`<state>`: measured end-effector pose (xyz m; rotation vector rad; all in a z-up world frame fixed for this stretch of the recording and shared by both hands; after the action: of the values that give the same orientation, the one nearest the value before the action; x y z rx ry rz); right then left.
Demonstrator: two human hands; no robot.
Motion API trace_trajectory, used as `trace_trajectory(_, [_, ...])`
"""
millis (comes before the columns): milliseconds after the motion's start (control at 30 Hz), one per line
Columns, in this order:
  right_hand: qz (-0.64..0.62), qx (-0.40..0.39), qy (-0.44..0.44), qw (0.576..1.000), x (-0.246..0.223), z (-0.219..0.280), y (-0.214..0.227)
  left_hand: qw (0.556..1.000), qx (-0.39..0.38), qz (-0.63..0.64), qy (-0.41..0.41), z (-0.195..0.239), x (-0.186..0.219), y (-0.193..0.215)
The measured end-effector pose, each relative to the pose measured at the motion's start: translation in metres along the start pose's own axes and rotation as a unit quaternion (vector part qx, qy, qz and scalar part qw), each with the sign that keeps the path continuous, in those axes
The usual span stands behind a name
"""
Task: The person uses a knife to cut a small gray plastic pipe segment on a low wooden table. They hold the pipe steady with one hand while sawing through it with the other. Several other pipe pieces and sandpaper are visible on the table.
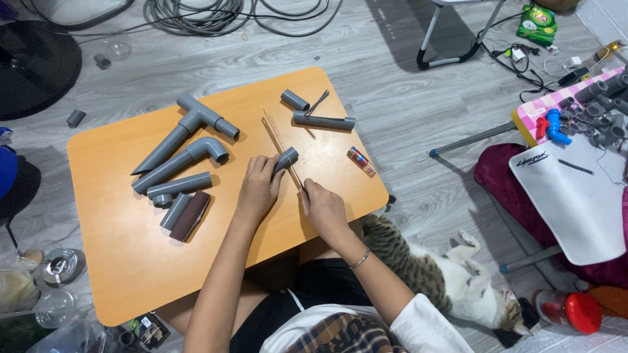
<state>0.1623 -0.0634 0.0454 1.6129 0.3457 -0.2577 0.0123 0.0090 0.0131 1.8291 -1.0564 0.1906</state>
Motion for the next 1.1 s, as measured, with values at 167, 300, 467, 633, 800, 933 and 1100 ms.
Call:
trace_trajectory(167, [0.000, 0.003, 0.002, 1.000, 0.000, -0.008, -0.002, 1.000, -0.004, -0.020, 0.006, 0.000, 0.000, -0.004])
trace_trajectory(300, [0.015, -0.005, 0.000, 1.000, -0.005, -0.002, 0.002, 0.998, 0.017, -0.059, 0.010, 0.001, 0.000, -0.002])
trace_trajectory(467, [0.004, 0.002, -0.003, 1.000, -0.004, 0.001, 0.003, 0.998, 0.019, -0.061, 0.005, 0.001, 0.000, -0.006])
trace_trajectory(633, [-0.020, 0.001, -0.012, 1.000, -0.005, 0.001, 0.006, 0.999, 0.017, -0.046, 0.011, 0.000, 0.003, 0.000])
trace_trajectory(800, [-0.039, -0.008, -0.034, 0.999, -0.004, -0.001, 0.005, 0.999, 0.015, -0.032, 0.032, -0.002, 0.004, 0.004])
trace_trajectory(933, [-0.040, -0.013, -0.036, 0.998, -0.006, -0.001, 0.004, 0.999, 0.025, -0.026, 0.038, 0.000, -0.002, 0.001])
trace_trajectory(1100, [-0.067, -0.023, -0.045, 0.996, 0.003, 0.000, -0.005, 0.997, 0.057, -0.044, -0.011, 0.003, -0.010, -0.009])
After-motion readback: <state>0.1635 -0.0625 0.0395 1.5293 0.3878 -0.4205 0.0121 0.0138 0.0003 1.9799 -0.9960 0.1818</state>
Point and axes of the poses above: each hand's wrist, its own z-axis away from the middle knuckle, its own y-axis out of the back of the hand, x = y × z, the point moved 2 cm from there along -z, towards the middle knuckle, and after that the axes turned 5 degrees about z, right-handed, at the moved point
